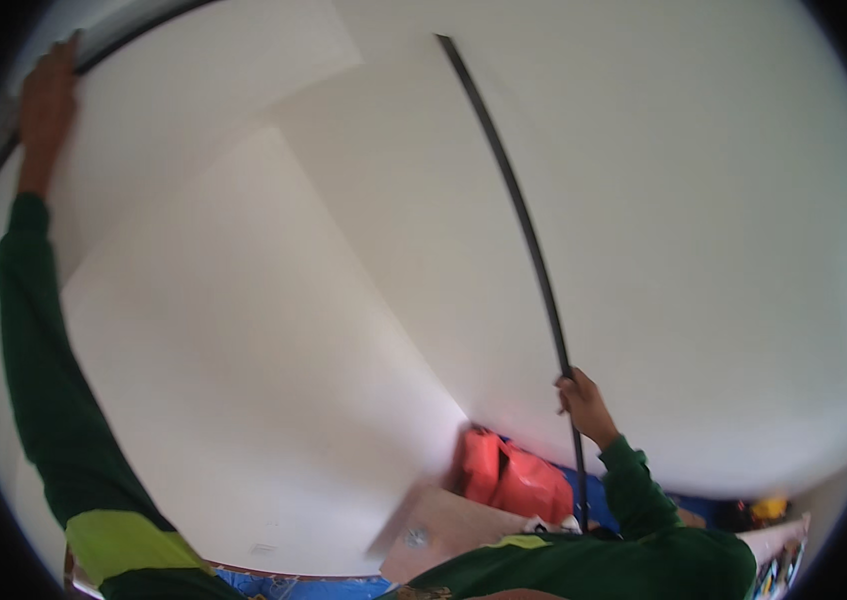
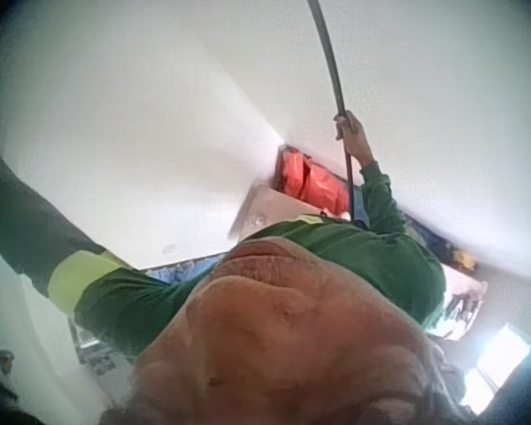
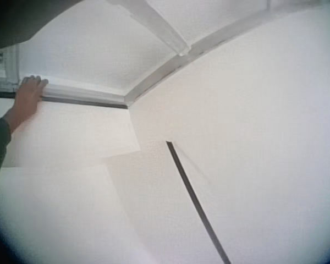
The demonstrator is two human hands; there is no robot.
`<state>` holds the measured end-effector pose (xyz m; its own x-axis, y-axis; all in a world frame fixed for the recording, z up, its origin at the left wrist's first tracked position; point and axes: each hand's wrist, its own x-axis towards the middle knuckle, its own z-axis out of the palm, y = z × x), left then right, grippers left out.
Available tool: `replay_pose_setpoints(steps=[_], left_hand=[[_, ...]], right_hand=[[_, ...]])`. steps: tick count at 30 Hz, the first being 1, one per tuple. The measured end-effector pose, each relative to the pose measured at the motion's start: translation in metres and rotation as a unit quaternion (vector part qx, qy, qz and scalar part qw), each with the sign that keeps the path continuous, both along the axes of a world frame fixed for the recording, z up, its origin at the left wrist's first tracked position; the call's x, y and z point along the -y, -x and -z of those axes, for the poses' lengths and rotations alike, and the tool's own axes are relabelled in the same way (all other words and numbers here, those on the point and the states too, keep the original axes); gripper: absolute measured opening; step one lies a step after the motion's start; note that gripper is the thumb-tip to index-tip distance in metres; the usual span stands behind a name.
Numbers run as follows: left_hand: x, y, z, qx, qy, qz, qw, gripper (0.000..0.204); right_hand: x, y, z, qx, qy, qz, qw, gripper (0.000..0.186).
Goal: The person positions long black trim strips along the upper wall near the ceiling, aligns them by hand, and then uses a utility knife to cut the trim to length. The person handles the trim pieces and the knife while another worker is visible in the background.
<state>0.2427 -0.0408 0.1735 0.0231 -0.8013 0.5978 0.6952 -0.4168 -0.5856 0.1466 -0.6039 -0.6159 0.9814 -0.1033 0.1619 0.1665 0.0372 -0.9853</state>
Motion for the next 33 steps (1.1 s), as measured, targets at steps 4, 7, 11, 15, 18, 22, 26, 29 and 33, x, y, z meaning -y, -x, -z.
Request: replay_pose_setpoints(steps=[4, 7, 11, 15, 18, 22, 26, 29, 33], left_hand=[[0.032, 0.029, 0.042, -0.028, 0.1, 0.007, 0.995, 0.068], [0.048, 0.04, 0.044, -0.035, 0.107, 0.006, 0.994, 0.068], [0.051, 0.04, 0.026, -0.048, 0.109, 0.02, 0.993, 0.072], [0.045, 0.03, 0.018, -0.037, 0.086, 0.054, 0.994, 0.075], [0.042, 0.027, 0.016, -0.057, 0.084, 0.064, 0.993, 0.076], [0.041, 0.026, 0.012, -0.054, 0.072, 0.062, 0.994, 0.078], [0.043, 0.024, 0.011, -0.044, 0.082, 0.054, 0.994, 0.079], [0.045, 0.024, 0.012, -0.052, 0.119, 0.023, 0.991, 0.072], [0.045, 0.023, 0.011, -0.062, 0.123, 0.04, 0.99, 0.073]], right_hand=[[-0.006, 0.013, -0.024, 0.037, 0.055, 0.058, 0.996, 0.022], [-0.005, 0.027, -0.066, 0.063, 0.116, 0.153, 0.979, 0.019], [0.005, 0.06, -0.135, 0.115, 0.25, 0.261, 0.925, 0.029], [0.039, 0.083, -0.204, 0.289, 0.482, 0.355, 0.747, 0.05], [0.085, 0.093, -0.263, 0.281, 0.586, 0.421, 0.633, 0.055], [0.148, 0.093, -0.346, 0.264, 0.665, 0.491, 0.496, 0.064], [0.199, 0.075, -0.421, 0.303, 0.71, 0.491, 0.405, 0.066], [0.235, 0.065, -0.469, 0.324, 0.722, 0.489, 0.367, 0.065], [0.252, 0.051, -0.523, 0.346, 0.737, 0.487, 0.315, 0.069]])
